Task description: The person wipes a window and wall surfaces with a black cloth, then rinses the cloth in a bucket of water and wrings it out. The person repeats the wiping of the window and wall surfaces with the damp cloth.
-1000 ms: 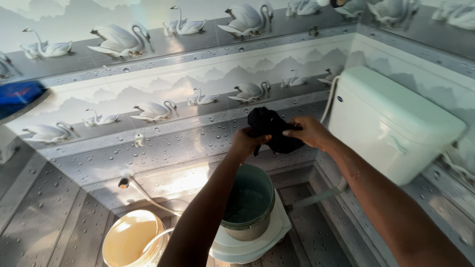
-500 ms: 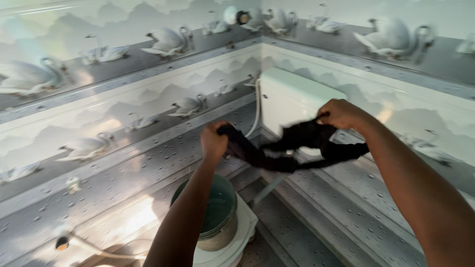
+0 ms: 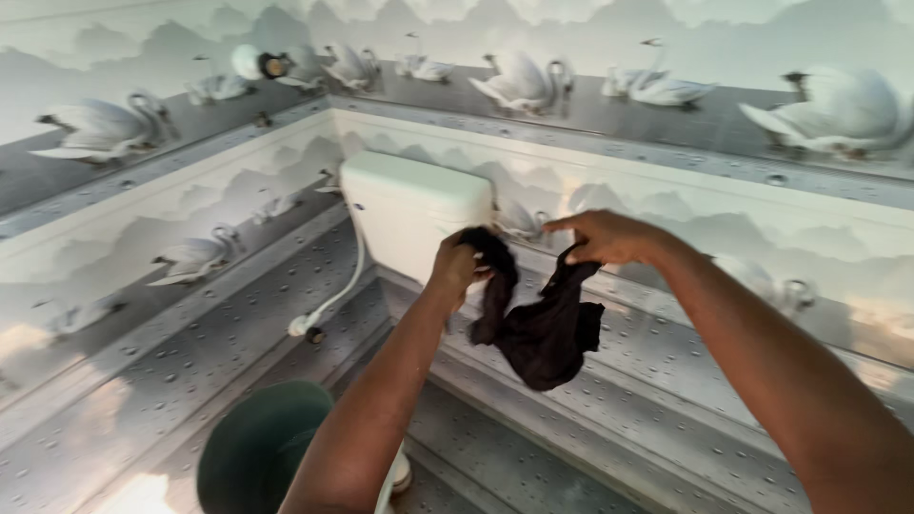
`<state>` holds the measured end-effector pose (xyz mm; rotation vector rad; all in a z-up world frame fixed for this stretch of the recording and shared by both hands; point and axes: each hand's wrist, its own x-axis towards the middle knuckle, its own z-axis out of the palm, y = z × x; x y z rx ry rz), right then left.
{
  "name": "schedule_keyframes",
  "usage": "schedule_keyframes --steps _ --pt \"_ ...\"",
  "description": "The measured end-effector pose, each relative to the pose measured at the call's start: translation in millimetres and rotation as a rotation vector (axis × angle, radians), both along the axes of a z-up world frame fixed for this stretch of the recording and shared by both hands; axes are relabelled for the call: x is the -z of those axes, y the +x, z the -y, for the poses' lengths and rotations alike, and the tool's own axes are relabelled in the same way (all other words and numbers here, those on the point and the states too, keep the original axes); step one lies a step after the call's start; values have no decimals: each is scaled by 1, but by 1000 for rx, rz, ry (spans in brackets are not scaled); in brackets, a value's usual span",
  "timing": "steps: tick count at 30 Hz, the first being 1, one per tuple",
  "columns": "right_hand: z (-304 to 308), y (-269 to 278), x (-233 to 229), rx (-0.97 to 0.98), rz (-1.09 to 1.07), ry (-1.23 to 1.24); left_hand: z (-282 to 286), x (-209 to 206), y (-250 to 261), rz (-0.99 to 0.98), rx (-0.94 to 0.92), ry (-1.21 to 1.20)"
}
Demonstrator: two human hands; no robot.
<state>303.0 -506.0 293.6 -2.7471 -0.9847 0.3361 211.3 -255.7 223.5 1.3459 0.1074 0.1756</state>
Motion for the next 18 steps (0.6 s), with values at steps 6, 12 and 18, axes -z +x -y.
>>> schedule_keyframes --steps 6,12,18 --pt "83 -21 7 101 -16 37 104 -39 15 294 167 16" --pt "218 -30 -40 183 -49 320 115 -21 51 58 -70 1020" --pt "304 6 -16 220 267 -540 178 10 68 109 286 1369"
